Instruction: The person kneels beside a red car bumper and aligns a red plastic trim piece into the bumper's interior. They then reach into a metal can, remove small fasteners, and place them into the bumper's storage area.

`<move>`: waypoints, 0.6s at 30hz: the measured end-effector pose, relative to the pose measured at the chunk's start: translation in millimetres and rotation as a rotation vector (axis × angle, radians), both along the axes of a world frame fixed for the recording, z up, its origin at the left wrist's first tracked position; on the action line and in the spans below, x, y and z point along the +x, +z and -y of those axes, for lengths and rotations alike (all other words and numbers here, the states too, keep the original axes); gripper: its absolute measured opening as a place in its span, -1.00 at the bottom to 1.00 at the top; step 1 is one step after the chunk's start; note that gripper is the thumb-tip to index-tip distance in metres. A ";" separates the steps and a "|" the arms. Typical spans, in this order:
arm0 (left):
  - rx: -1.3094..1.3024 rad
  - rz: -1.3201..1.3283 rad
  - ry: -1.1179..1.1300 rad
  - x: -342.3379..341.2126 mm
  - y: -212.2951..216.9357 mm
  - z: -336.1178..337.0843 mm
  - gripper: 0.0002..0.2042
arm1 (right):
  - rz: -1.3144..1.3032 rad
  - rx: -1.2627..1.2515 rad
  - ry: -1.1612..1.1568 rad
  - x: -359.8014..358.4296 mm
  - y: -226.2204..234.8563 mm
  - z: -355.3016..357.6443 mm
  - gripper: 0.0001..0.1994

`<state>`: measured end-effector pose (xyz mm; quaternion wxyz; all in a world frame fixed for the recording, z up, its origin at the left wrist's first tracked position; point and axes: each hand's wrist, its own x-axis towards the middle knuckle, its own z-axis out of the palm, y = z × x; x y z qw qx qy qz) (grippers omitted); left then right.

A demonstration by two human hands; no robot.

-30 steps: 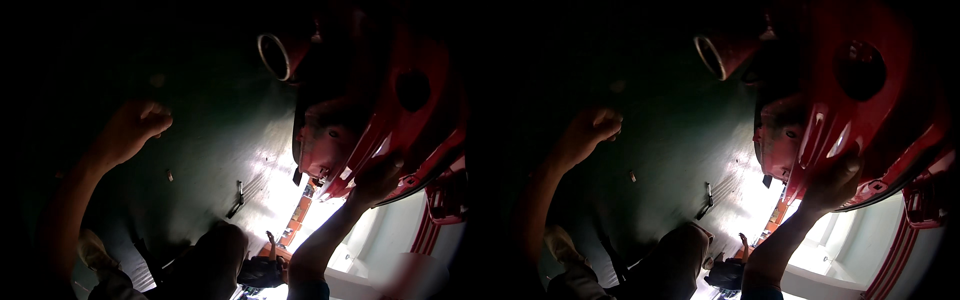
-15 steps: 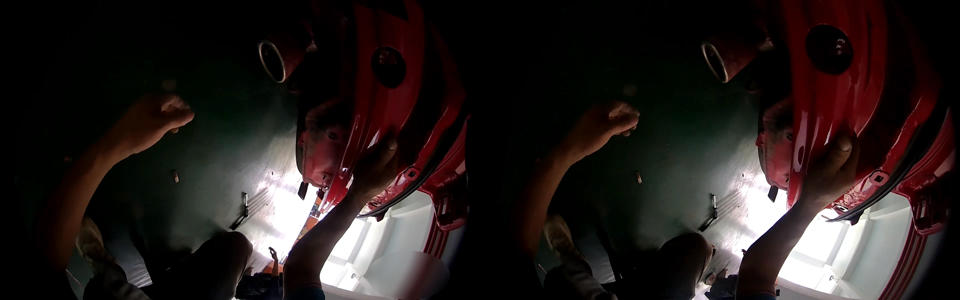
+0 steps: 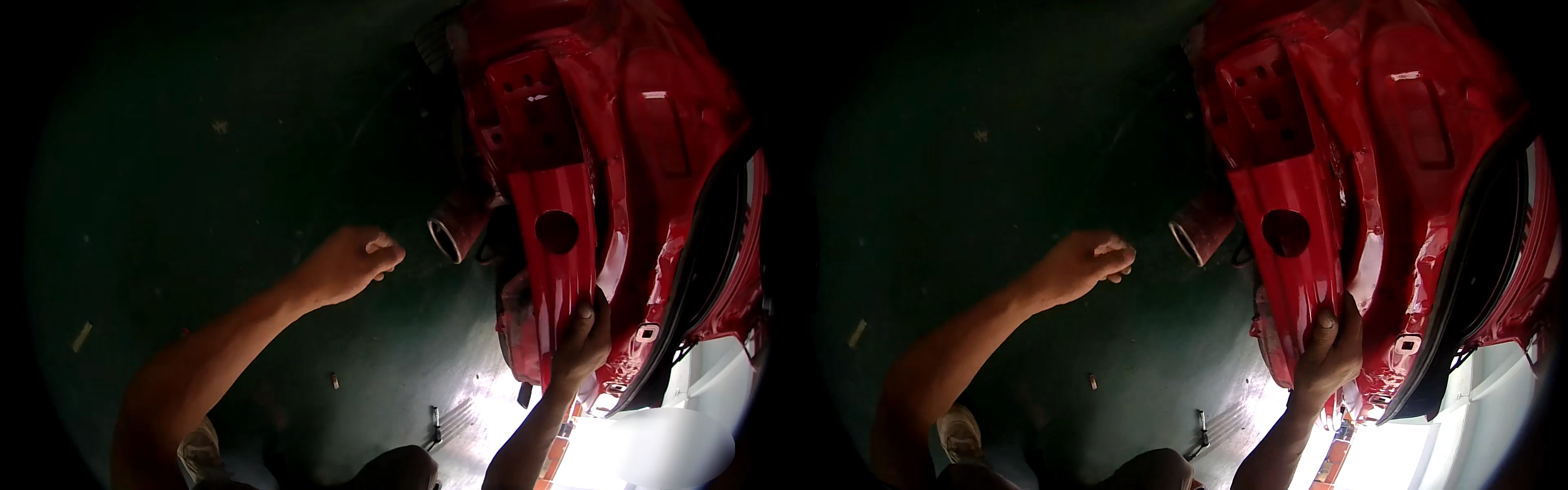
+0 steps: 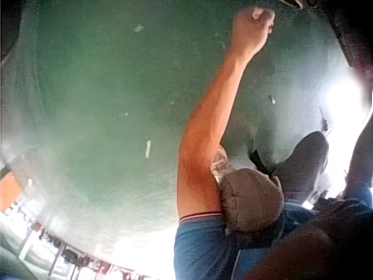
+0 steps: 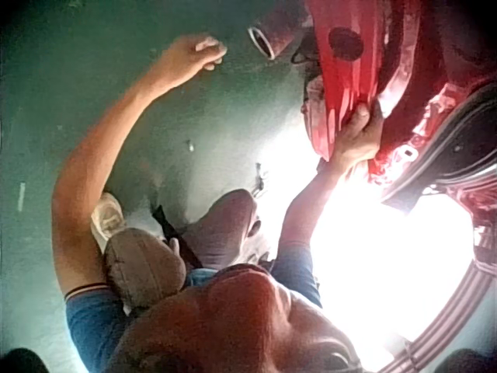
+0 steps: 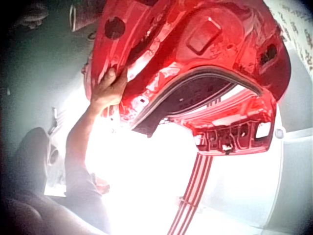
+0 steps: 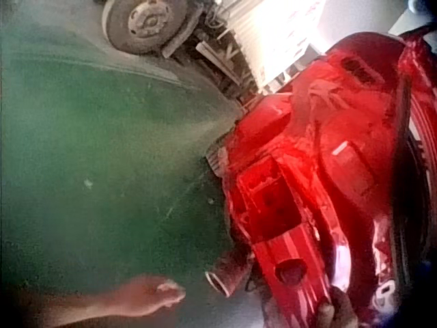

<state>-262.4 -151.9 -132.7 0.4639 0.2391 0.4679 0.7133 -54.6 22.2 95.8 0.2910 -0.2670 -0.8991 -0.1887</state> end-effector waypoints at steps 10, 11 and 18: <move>0.104 -0.652 0.838 -105.9 92.8 -70.1 -0.67 | -0.026 -0.023 0.037 -6.9 2.2 10.1 -0.34; 0.072 -0.780 0.916 -121.0 109.1 -75.6 -0.67 | -0.033 -0.012 0.050 -8.5 2.1 10.8 -0.35; -0.062 -1.151 0.840 -160.0 156.7 -99.8 -0.81 | 0.001 0.007 0.018 -4.0 8.9 9.0 -0.39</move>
